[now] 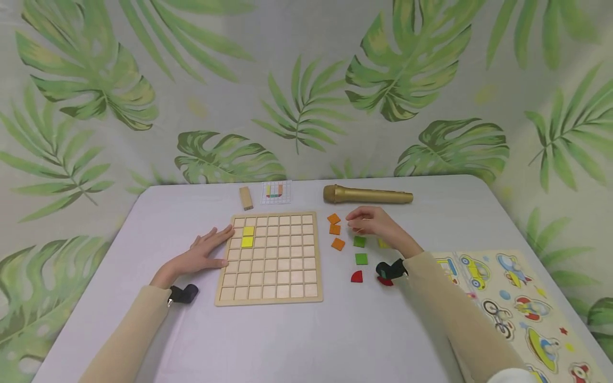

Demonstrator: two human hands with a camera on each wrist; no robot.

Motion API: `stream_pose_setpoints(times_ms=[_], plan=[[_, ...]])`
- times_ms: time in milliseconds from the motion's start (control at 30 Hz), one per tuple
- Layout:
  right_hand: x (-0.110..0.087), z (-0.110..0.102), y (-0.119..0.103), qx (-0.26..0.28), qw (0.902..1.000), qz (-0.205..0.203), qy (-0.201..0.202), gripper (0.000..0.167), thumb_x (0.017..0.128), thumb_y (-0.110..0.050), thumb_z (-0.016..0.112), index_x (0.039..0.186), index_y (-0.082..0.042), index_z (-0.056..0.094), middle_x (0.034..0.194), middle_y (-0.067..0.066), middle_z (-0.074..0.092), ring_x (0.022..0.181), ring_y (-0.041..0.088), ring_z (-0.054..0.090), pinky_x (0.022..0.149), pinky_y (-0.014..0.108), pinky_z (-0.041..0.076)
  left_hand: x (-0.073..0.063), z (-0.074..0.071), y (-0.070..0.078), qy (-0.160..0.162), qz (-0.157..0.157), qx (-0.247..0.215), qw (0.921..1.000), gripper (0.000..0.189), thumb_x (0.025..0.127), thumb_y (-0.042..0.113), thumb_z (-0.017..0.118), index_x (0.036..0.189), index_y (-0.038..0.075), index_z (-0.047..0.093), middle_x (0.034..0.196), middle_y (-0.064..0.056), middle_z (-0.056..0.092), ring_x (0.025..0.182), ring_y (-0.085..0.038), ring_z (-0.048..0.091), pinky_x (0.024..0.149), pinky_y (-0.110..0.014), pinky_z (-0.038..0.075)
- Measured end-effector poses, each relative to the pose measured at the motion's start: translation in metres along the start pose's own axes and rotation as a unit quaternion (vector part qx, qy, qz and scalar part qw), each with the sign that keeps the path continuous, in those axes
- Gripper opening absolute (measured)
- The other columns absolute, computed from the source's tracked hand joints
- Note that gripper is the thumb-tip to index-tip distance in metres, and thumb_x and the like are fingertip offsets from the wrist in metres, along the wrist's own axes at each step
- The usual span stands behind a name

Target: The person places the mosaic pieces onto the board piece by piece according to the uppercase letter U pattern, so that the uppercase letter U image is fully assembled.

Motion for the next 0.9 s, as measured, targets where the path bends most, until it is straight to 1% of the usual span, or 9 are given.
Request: stream_pose_setpoints(times_ms=[167,267,433,533,667,733,800,900], plan=[[-0.022,-0.030,0.012,0.010,0.9997,0.008,0.021,0.045,0.097,-0.020,0.059,0.124,0.015,0.048,0.118,0.027,0.056,0.103,0.031,0.057,0.084,0.028,0.051,0.000,0.001,-0.001,0.001,-0.002,0.001,1.0000,0.082,0.090,0.032,0.067,0.153,0.007,0.021,0.158,-0.014,0.011,0.142,-0.041,-0.005,0.103,-0.064,-0.013],[-0.036,-0.043,0.017,0.019,0.9994,0.007,0.029,0.047,0.098,-0.019,0.057,0.126,0.016,0.045,0.115,0.021,0.058,0.100,0.027,0.058,0.085,0.027,0.050,0.000,0.002,-0.001,0.000,-0.003,0.005,1.0000,0.081,0.090,0.032,0.067,0.153,0.006,0.021,0.158,-0.014,0.011,0.142,-0.041,-0.004,0.103,-0.064,-0.012],[-0.052,-0.061,0.023,0.048,0.9981,-0.003,0.038,0.035,0.099,-0.016,0.055,0.121,0.010,0.050,0.106,0.005,0.062,0.096,0.021,0.060,0.083,0.026,0.051,-0.001,0.001,-0.001,0.000,-0.003,0.005,1.0000,0.082,0.090,0.031,0.067,0.152,0.005,0.021,0.158,-0.015,0.011,0.142,-0.043,-0.005,0.103,-0.065,-0.012],[-0.057,-0.066,0.025,0.050,0.9979,-0.005,0.040,0.033,0.099,-0.013,0.055,0.121,0.011,0.050,0.104,0.001,0.063,0.096,0.019,0.061,0.083,0.026,0.051,-0.002,0.001,-0.001,0.001,-0.004,0.004,1.0000,0.082,0.090,0.031,0.067,0.152,0.005,0.021,0.158,-0.015,0.011,0.142,-0.043,-0.005,0.103,-0.065,-0.012],[-0.059,-0.067,0.029,0.019,0.9988,0.002,0.044,0.040,0.097,-0.013,0.057,0.124,0.015,0.045,0.107,0.003,0.064,0.096,0.017,0.061,0.082,0.025,0.051,-0.001,0.000,-0.001,0.002,-0.003,0.003,1.0000,0.082,0.090,0.032,0.067,0.153,0.006,0.021,0.158,-0.014,0.011,0.142,-0.042,-0.005,0.103,-0.065,-0.012],[-0.059,-0.067,0.031,-0.003,0.9989,0.007,0.047,0.042,0.096,-0.014,0.060,0.124,0.014,0.046,0.108,0.004,0.064,0.095,0.015,0.061,0.080,0.025,0.051,0.000,0.000,-0.001,0.003,-0.002,0.002,1.0000,0.082,0.090,0.032,0.067,0.153,0.006,0.021,0.158,-0.014,0.011,0.142,-0.042,-0.005,0.103,-0.065,-0.012],[-0.058,-0.067,0.033,-0.030,0.9984,0.005,0.047,0.041,0.095,-0.013,0.061,0.124,0.012,0.049,0.110,0.005,0.064,0.093,0.014,0.061,0.079,0.026,0.052,0.000,0.000,-0.002,0.003,-0.001,0.002,1.0000,0.082,0.090,0.033,0.067,0.153,0.006,0.021,0.159,-0.014,0.011,0.142,-0.042,-0.005,0.103,-0.065,-0.012],[-0.057,-0.065,0.032,-0.064,0.9969,-0.004,0.046,0.035,0.093,-0.008,0.062,0.121,0.011,0.053,0.112,0.012,0.063,0.090,0.014,0.063,0.076,0.028,0.053,0.001,0.000,-0.003,0.003,-0.001,0.004,1.0000,0.082,0.090,0.033,0.067,0.153,0.006,0.021,0.159,-0.013,0.011,0.142,-0.042,-0.005,0.103,-0.065,-0.012]])
Point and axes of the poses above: each hand's wrist, its own x-axis towards the middle knuckle, its own z-axis out of the palm, y = z × x, the point moved 7 cm from there along x, towards the middle knuckle
